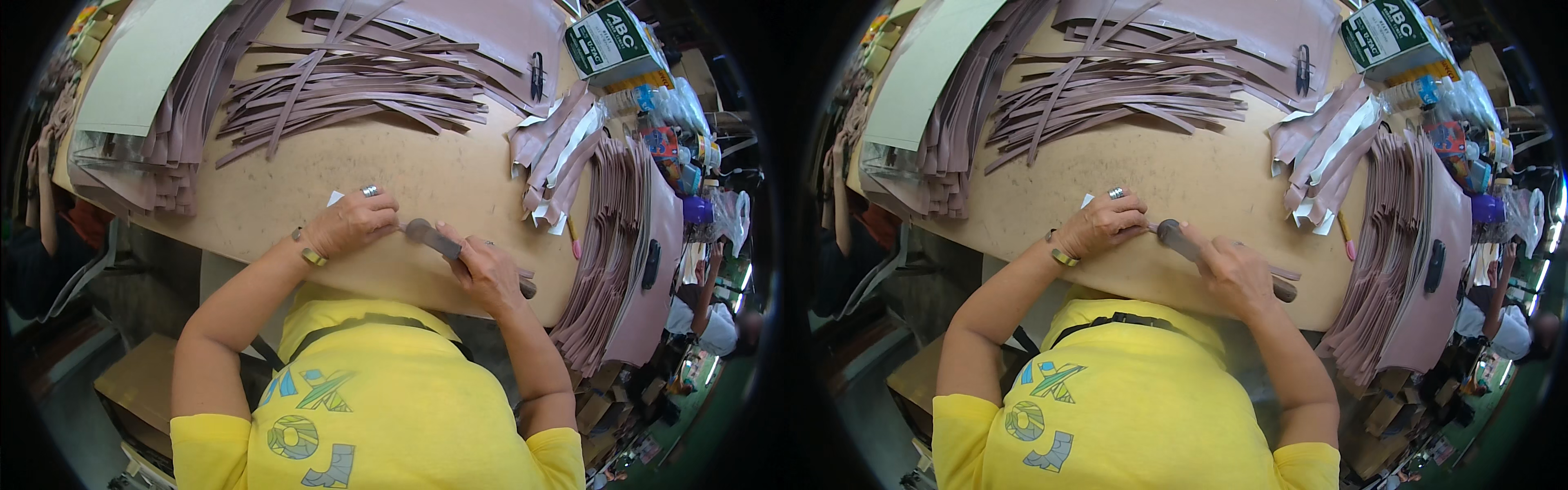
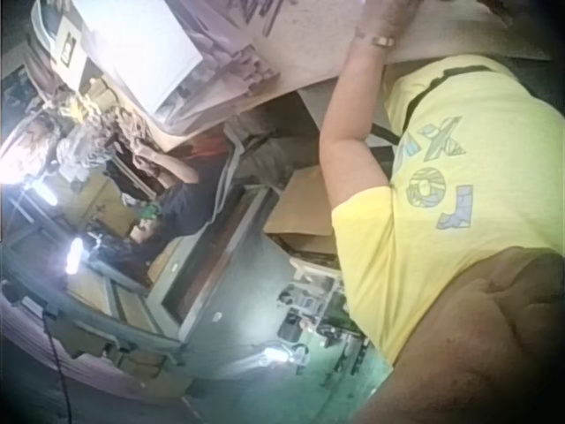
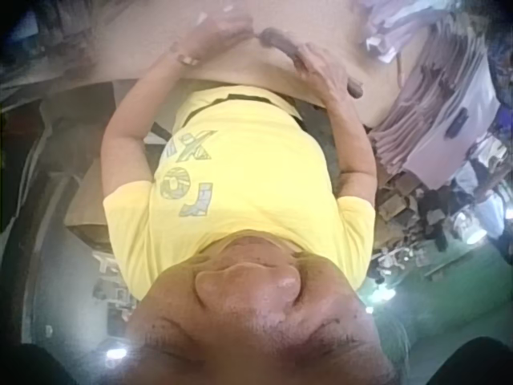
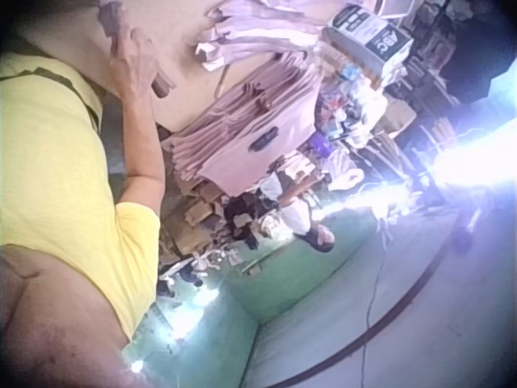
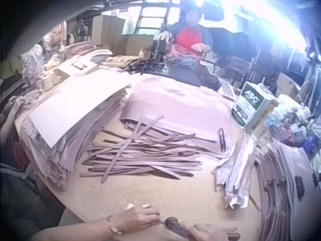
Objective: The person hammers a leather strip on a table, then picks up and checks several leather pieces from a stack, moving them to a different pile.
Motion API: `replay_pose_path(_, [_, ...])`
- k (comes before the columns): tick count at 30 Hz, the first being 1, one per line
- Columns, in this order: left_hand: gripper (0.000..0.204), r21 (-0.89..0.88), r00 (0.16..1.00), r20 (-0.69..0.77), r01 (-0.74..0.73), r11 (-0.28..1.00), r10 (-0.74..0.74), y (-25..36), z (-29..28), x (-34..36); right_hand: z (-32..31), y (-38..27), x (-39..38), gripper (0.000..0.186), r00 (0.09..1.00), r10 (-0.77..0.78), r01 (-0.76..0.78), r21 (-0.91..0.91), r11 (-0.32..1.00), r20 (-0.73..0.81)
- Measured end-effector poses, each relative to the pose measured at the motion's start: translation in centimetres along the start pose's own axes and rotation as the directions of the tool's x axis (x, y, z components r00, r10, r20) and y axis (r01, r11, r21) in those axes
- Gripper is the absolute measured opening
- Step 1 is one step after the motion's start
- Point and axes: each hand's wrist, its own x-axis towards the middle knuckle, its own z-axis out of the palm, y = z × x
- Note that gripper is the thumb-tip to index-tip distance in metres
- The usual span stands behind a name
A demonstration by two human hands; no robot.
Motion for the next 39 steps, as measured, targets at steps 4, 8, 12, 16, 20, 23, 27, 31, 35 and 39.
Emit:
replay_pose_path(4, [0.012, 0.016, 1.000, -0.010, -0.014, 1.000, 0.014, -0.1, -0.1, 0.0, 0.2, -0.4, 0.2, 0.065, 1.000, -0.001, 0.001, 0.003, 1.000, -0.018])
replay_pose_path(8, [0.012, 0.022, 1.000, 0.008, 0.027, 0.999, -0.027, -0.4, -0.9, -0.6, 0.3, 0.3, 0.2, 0.061, 1.000, -0.006, 0.005, 0.042, 0.999, 0.004])
replay_pose_path(12, [0.012, 0.024, 1.000, 0.018, 0.025, 0.999, -0.026, -0.5, -1.2, -0.6, 0.0, -0.7, 0.7, 0.060, 0.999, -0.010, 0.011, 0.020, 1.000, -0.048])
replay_pose_path(16, [0.012, 0.038, 1.000, 0.000, -0.014, 0.999, 0.014, -0.6, -1.2, -0.5, 1.5, -0.1, 1.0, 0.062, 0.999, -0.023, 0.028, 0.131, 0.991, -0.041])
replay_pose_path(20, [0.013, 0.081, 1.000, -0.001, -0.031, 0.996, 0.031, -0.5, -1.2, -0.8, 0.2, -1.0, 1.5, 0.061, 0.999, -0.023, 0.023, -0.009, 1.000, 0.024])
replay_pose_path(23, [0.013, 0.078, 0.999, -0.009, -0.030, 0.996, 0.031, -0.7, -1.4, -0.7, 1.2, -0.7, 1.2, 0.060, 0.999, -0.034, 0.035, 0.033, 0.999, -0.019])
replay_pose_path(27, [0.012, 0.056, 1.000, -0.004, -0.030, 0.998, 0.030, -1.5, -2.0, -1.3, 1.1, -0.4, 1.4, 0.059, 1.000, -0.001, 0.001, 0.053, 0.999, 0.004])
replay_pose_path(31, [0.011, 0.055, 0.999, -0.032, -0.022, 0.998, 0.024, -1.5, -1.9, -1.4, 0.1, -2.2, 2.2, 0.059, 1.000, -0.006, 0.006, -0.016, 1.000, 0.006])
replay_pose_path(35, [0.011, 0.072, 0.998, 0.003, -0.066, 0.995, 0.066, -1.6, -1.9, -1.2, 1.6, -1.1, 1.9, 0.060, 1.000, -0.007, 0.009, 0.076, 0.997, -0.027])
replay_pose_path(39, [0.011, 0.057, 0.997, -0.025, -0.067, 0.996, 0.068, -1.7, -1.9, -1.4, 1.1, -1.7, 2.5, 0.060, 1.000, -0.001, 0.001, 0.019, 1.000, 0.017])
